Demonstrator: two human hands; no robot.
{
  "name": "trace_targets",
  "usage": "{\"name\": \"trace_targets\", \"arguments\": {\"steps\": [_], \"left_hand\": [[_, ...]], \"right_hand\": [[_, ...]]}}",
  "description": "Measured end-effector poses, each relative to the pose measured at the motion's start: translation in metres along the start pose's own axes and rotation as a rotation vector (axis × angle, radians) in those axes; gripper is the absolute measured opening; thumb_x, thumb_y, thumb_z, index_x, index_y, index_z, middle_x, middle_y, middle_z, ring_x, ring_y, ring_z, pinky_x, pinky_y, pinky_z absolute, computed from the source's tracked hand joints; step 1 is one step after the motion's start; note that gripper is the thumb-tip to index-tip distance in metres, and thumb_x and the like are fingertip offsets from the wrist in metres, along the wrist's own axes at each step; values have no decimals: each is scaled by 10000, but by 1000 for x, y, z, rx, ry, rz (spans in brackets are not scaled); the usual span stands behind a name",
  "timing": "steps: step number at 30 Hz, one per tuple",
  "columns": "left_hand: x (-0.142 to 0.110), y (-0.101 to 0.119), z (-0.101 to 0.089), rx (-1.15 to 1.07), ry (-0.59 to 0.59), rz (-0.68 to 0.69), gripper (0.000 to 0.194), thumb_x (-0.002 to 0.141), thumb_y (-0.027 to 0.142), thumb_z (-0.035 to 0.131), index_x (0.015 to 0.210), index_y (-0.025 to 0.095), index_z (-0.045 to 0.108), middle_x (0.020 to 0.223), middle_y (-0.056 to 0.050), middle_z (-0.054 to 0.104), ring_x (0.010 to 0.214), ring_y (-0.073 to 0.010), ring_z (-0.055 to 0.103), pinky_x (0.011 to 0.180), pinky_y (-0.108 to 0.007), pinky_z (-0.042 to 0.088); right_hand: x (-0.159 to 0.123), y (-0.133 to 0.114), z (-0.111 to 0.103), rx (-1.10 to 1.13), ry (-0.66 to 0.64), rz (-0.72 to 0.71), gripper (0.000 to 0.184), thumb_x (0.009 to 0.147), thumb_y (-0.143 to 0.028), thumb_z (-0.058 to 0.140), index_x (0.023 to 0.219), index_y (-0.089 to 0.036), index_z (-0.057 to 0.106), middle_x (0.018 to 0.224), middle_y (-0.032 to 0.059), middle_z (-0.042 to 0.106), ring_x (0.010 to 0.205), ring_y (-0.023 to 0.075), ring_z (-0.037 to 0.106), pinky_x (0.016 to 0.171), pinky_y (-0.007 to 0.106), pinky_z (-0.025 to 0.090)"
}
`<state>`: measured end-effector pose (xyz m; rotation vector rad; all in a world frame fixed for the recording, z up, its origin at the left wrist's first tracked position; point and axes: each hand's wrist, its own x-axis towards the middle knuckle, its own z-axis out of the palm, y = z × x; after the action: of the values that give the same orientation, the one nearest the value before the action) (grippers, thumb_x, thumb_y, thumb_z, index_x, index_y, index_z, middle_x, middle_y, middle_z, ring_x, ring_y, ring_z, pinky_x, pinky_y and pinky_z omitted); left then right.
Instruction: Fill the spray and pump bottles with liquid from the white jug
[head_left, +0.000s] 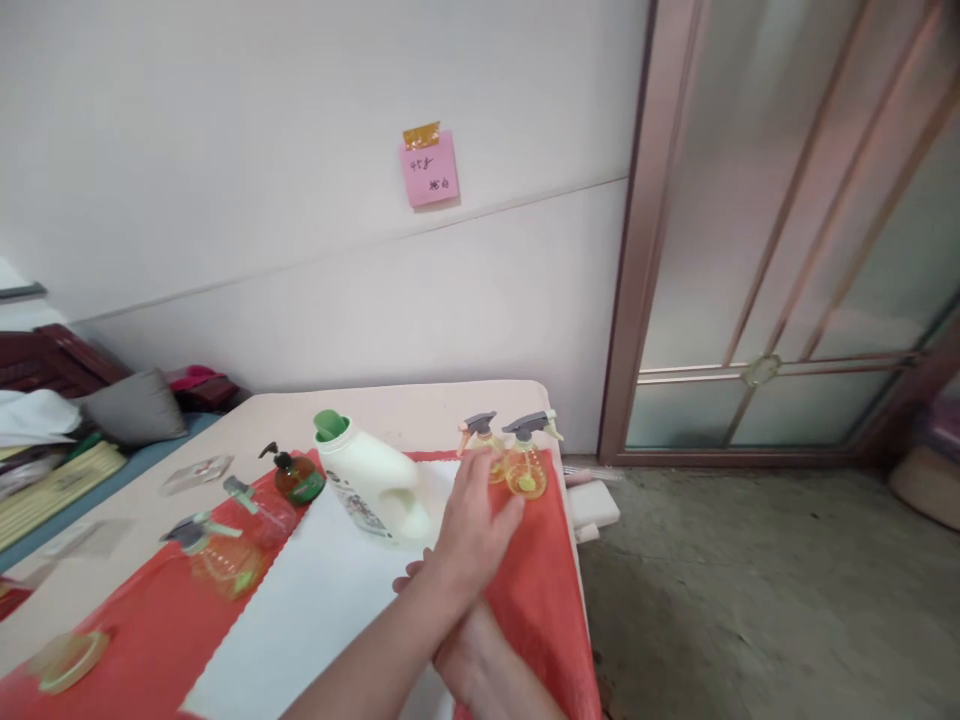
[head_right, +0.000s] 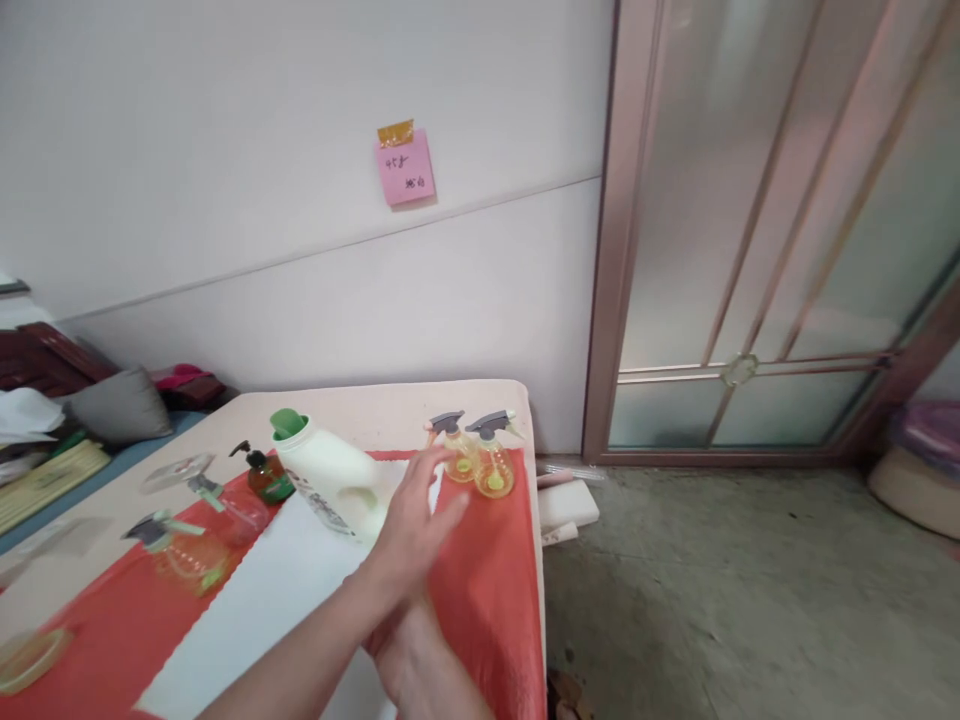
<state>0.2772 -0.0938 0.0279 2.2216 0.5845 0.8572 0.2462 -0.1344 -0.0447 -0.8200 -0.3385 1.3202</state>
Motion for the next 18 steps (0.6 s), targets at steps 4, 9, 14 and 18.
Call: {"name": "trace_targets", "arguments": {"steps": [4,9,14,18], "left_hand": [[81,-13,40,327,-28,11,462,816,181,568,1268,176,470,1355,-179,480,1294,-275,417,1042,-410,319],[95,-25,65,372,-94,-32,138,837,195,559,971,198,592,982,-131,654,1006,-282,602,879,-397,403],[40,-5,25,237,40,-38,131,888,302,517,919,241,629,881,-48,662,847,-224,597,771,-315,405],[-19,7,-36,-108,363,-245,228,802,433,640,870,219,679,785,-2,668,752,-190,583,675,-260,424]], "right_hand": [[5,-12,0,202,24,131,369,750,-523,545,914,-209,647,837,93,705,745,247,655,619,377,509],[9,-16,-5,361,125,213,285,720,-441,587,860,-198,639,668,49,671,693,237,646,590,354,496],[16,-8,-8,476,143,261,162,730,-340,567,789,-195,609,619,15,639,602,193,621,551,308,471],[23,7,-15,509,183,334,268,827,-425,532,768,-170,589,616,22,631,506,116,575,481,219,405]]}}
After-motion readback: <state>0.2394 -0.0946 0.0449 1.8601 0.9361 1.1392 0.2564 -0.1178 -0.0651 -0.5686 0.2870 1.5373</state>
